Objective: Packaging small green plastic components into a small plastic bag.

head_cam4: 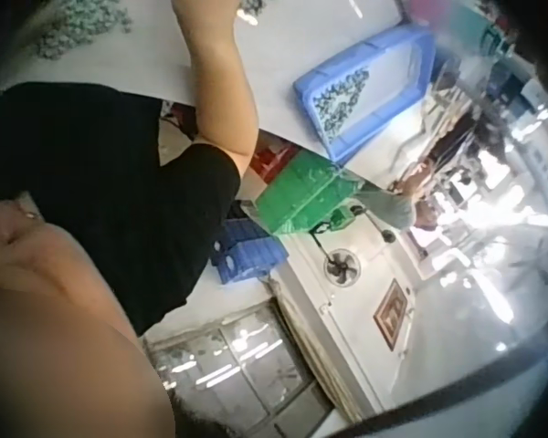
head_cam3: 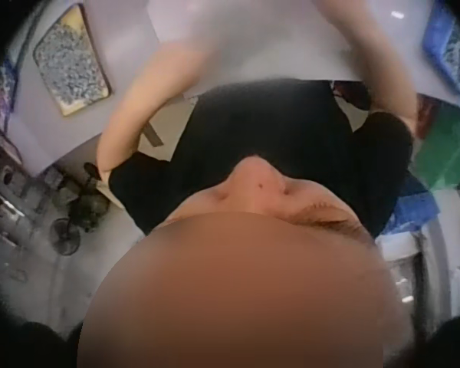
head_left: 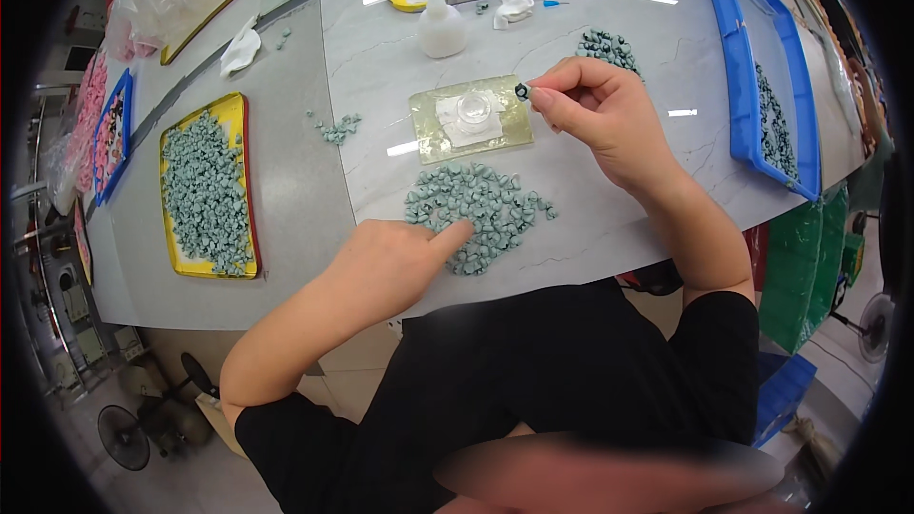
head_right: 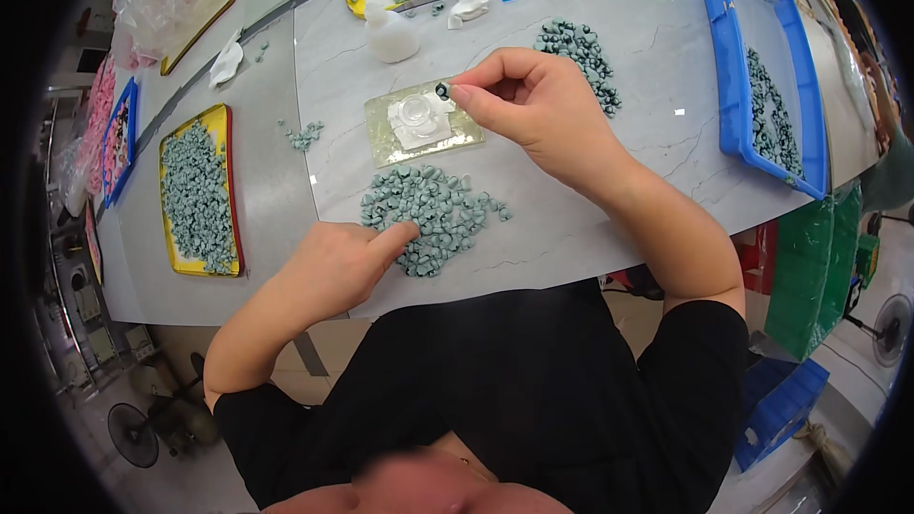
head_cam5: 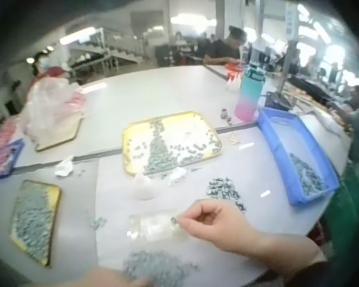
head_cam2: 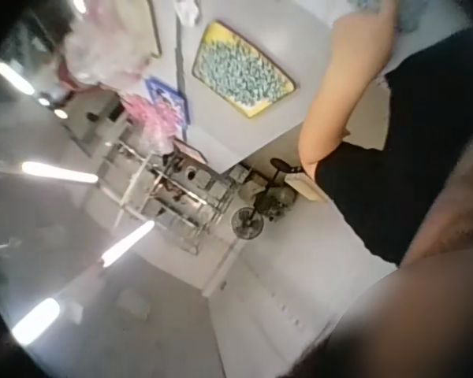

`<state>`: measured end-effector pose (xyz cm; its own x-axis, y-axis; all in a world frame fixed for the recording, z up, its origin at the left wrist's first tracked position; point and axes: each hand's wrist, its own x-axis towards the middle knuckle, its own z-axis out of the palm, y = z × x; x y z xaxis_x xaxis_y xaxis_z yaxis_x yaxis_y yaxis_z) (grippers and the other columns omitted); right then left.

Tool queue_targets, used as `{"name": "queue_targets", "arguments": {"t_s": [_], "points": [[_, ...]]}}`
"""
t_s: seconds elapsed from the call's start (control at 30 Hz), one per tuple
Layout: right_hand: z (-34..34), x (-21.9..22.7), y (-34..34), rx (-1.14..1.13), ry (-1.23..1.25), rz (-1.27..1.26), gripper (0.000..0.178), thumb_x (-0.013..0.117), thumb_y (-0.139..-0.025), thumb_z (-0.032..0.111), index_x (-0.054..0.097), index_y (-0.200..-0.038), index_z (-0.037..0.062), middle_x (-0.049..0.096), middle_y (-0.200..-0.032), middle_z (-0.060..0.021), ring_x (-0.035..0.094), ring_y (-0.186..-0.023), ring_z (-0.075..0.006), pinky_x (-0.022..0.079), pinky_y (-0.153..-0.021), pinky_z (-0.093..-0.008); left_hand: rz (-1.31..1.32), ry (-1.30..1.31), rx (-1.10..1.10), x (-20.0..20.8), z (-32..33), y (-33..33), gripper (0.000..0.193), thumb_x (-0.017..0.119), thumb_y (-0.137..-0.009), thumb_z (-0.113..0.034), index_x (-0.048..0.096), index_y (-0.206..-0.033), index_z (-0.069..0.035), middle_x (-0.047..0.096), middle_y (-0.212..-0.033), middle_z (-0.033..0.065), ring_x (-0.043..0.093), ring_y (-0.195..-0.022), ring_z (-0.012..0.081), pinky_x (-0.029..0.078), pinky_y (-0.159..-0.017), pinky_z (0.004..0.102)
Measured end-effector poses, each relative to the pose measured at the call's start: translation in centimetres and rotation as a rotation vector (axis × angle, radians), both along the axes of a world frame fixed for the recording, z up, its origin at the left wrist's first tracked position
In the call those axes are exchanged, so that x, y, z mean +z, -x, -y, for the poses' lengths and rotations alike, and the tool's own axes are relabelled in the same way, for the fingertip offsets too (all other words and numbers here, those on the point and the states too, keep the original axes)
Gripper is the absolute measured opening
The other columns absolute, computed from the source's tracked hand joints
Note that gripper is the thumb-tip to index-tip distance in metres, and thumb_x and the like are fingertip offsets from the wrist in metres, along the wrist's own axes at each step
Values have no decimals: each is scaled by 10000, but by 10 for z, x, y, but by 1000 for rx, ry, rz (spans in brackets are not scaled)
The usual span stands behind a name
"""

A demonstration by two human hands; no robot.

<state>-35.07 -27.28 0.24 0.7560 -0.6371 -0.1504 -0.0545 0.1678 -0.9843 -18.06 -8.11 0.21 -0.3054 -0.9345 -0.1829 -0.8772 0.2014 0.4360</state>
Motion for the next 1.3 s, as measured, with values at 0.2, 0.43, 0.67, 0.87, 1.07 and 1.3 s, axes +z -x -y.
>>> {"name": "queue_targets", "arguments": {"t_s": [0.2,0.43,0.67,0.87,1.07,1.3], "points": [[11,-2,13,2,13,-14,109,644,-841,76,629,-900,-15,585,-804,-1,495,-685,-51,406,-616,-185,26,-75,3,0,16,13,167,564,-774,-84,480,-914,-50,562,-568,71,592,-547,276,437,-449,377],[18,1,22,18,13,-22,110,639,-844,78,632,-902,-16,576,-790,11,487,-679,-38,400,-612,-177,-213,-64,150,-7,26,17,150,546,-881,-178,473,-880,-47,590,-644,122,605,-581,282,450,-497,370],[16,4,20,34,16,-21,118,639,-848,87,631,-909,-14,574,-779,14,485,-680,-39,402,-616,-179,-1160,-346,613,11,38,2,197,455,-970,-268,454,-912,-80,453,-637,13,383,-495,96,295,-419,224],[11,7,6,23,13,-24,120,643,-848,90,630,-907,-14,575,-783,14,482,-681,-41,400,-615,-181,-1773,-412,856,11,56,1,258,371,-997,-324,435,-886,-100,354,-648,-16,258,-495,53,188,-402,191],[4,4,-21,20,-24,-85,113,639,-844,68,617,-888,-33,584,-789,-12,497,-670,-55,403,-608,-195,-1827,-528,901,-7,46,-14,335,370,-987,-393,415,-809,-113,315,-567,-33,254,-463,61,184,-391,203],[-17,-4,-62,56,-286,-90,86,625,-842,43,604,-867,-37,579,-790,-47,516,-667,-89,404,-607,-215,-1859,-607,904,-13,32,-40,375,389,-975,-428,416,-774,-112,333,-546,-25,249,-448,63,184,-395,217]]}}
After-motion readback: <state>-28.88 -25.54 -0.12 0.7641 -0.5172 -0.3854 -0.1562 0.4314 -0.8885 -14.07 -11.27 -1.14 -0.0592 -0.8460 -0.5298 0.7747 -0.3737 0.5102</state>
